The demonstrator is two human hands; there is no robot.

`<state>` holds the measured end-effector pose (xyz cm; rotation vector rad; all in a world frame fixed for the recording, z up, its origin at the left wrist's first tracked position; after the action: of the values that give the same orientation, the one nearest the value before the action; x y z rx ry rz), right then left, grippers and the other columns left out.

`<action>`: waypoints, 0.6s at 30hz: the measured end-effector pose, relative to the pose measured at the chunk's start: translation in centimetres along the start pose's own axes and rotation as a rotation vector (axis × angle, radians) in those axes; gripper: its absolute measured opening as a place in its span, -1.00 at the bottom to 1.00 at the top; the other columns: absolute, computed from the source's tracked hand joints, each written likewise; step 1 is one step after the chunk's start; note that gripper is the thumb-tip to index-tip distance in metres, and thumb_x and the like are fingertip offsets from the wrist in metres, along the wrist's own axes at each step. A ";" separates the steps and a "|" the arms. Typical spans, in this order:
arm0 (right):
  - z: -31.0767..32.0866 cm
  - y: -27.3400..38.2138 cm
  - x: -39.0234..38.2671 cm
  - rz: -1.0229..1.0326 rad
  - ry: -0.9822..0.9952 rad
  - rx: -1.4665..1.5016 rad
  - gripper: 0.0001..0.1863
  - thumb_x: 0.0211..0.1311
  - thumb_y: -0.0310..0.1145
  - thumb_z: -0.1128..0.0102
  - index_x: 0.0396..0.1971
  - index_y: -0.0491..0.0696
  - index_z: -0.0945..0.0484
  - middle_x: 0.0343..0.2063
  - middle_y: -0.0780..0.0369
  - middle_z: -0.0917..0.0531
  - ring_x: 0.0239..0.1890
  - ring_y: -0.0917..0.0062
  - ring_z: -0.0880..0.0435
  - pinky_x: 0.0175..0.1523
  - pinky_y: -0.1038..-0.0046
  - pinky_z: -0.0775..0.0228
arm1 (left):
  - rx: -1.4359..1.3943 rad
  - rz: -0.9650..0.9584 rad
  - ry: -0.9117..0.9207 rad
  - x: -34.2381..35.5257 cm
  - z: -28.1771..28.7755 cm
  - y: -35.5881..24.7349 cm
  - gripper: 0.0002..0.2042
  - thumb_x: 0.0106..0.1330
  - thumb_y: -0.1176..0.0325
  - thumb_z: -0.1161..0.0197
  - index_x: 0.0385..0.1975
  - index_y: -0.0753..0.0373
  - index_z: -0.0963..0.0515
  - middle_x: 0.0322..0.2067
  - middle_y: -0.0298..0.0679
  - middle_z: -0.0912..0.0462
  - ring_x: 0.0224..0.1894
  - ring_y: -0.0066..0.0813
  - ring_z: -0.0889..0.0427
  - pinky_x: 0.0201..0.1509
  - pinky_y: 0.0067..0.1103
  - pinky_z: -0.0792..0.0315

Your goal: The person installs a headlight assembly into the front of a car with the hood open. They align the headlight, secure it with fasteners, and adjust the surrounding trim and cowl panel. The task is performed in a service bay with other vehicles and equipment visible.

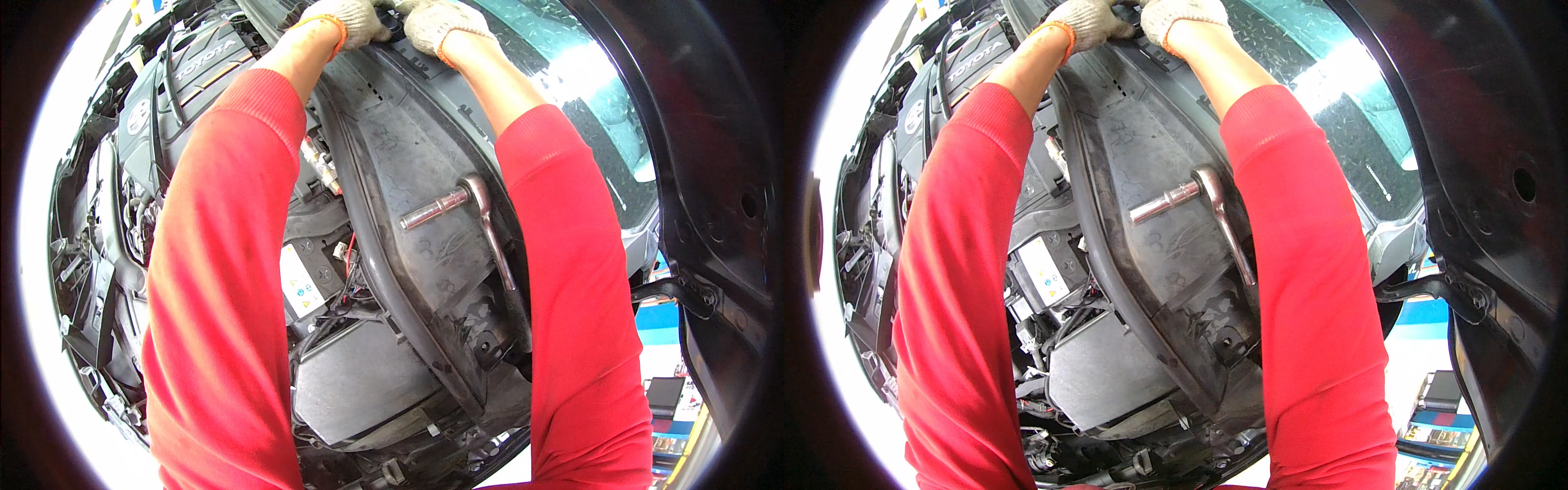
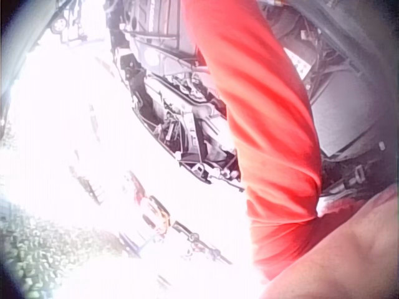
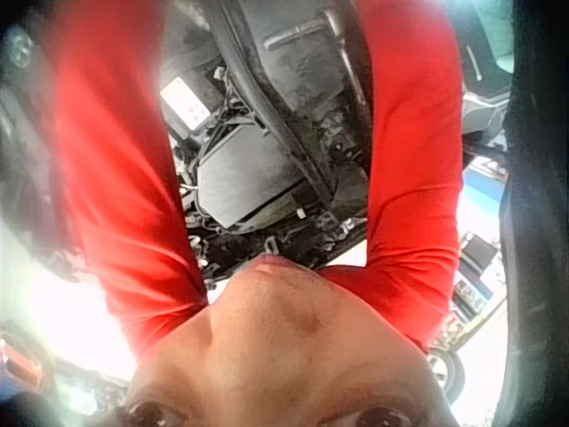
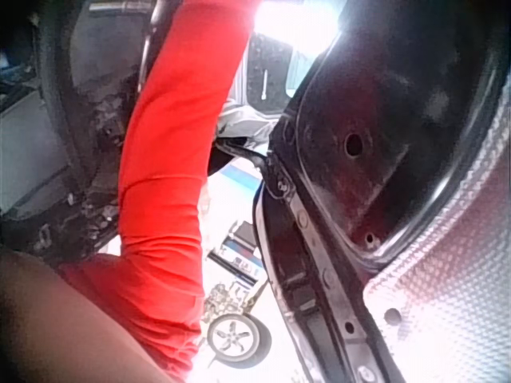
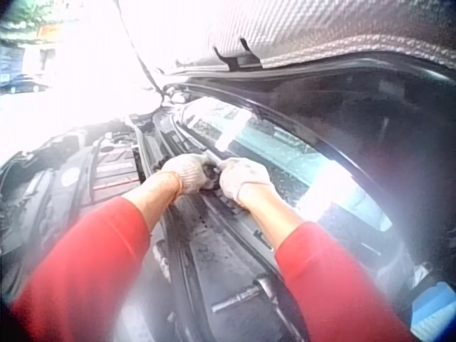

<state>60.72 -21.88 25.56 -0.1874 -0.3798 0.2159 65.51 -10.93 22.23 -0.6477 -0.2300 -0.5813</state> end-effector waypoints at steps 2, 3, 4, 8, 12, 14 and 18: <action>0.5 -0.3 -0.3 -0.029 -0.048 0.092 -0.55 0.58 -0.26 0.06 0.07 -0.02 -0.85 0.15 -0.01 -0.84 0.29 0.12 -0.80 0.41 0.18 -0.59 | 0.006 0.005 -0.001 0.0 -0.1 0.1 -0.47 0.24 0.24 -0.61 0.25 0.10 -0.72 0.05 -0.03 -0.88 0.12 -0.05 -0.84 0.25 -0.27 -0.65; 0.3 -0.5 -0.4 -0.061 -0.026 0.133 -0.56 0.59 -0.26 0.06 0.08 -0.02 -0.84 0.17 -0.02 -0.83 0.31 0.11 -0.78 0.43 0.17 -0.57 | -0.013 -0.003 0.000 -0.1 -0.1 -0.1 -0.47 0.24 0.24 -0.62 0.25 0.10 -0.72 0.05 -0.03 -0.88 0.11 -0.06 -0.84 0.25 -0.27 -0.65; 0.2 -0.8 -0.7 -0.092 -0.005 0.173 -0.56 0.59 -0.25 0.05 0.09 -0.02 -0.83 0.18 -0.02 -0.82 0.32 0.10 -0.77 0.44 0.16 -0.56 | -0.032 -0.012 0.000 -0.3 0.0 -0.3 -0.47 0.23 0.24 -0.62 0.24 0.10 -0.73 0.05 -0.04 -0.88 0.11 -0.06 -0.84 0.25 -0.28 -0.65; 2.1 -1.8 -1.7 -0.253 -0.066 0.268 -0.58 0.60 -0.22 0.03 0.13 -0.02 -0.80 0.22 -0.08 -0.78 0.35 0.04 -0.74 0.47 0.14 -0.52 | -0.124 -0.033 -0.086 -2.5 1.6 -1.0 -0.52 0.32 0.12 -0.55 0.20 0.14 -0.76 0.05 -0.01 -0.88 0.14 0.00 -0.84 0.26 -0.23 -0.66; 4.9 1.0 -0.3 -0.091 0.033 0.022 -0.66 0.50 -0.29 -0.15 -0.01 -0.21 -0.78 -0.10 -0.15 -0.83 0.05 -0.02 -0.88 0.12 -0.03 -0.71 | 0.044 0.007 -0.321 -5.7 5.3 -2.7 -0.56 0.57 0.00 -0.28 0.15 0.22 -0.77 0.04 0.11 -0.85 0.19 0.12 -0.80 0.29 -0.15 -0.63; 4.4 0.2 -0.5 -0.283 0.146 0.866 -0.79 0.50 -0.33 -0.20 -0.15 -0.09 -0.77 -0.37 0.05 -0.78 -0.26 0.25 -0.86 -0.18 0.07 -0.68 | -0.180 -0.075 -0.451 -8.0 7.5 -3.9 -0.56 0.63 0.00 -0.22 0.15 0.26 -0.77 0.03 0.16 -0.84 0.18 0.14 -0.80 0.30 -0.14 -0.61; 2.8 2.2 2.9 -0.395 0.037 1.541 -0.76 0.58 -0.21 -0.23 -0.25 -0.04 -0.71 -0.46 0.20 -0.72 -0.44 0.35 -0.73 -0.31 0.23 -0.57 | -0.943 0.122 -0.066 -9.2 4.7 -3.1 -0.53 0.74 -0.06 -0.14 0.09 0.30 -0.70 -0.18 -0.13 -0.82 -0.22 -0.29 -0.78 -0.05 -0.41 -0.65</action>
<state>61.84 -18.68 28.62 1.3875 -0.1258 0.0675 56.10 -6.00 24.05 -1.5819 0.0412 -0.5341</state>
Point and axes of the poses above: each hand's wrist, its own x-axis towards the middle knuckle, its own z-axis out of the back of the hand, y = z × x, the point moved 10 cm from there along x, towards the middle knuckle
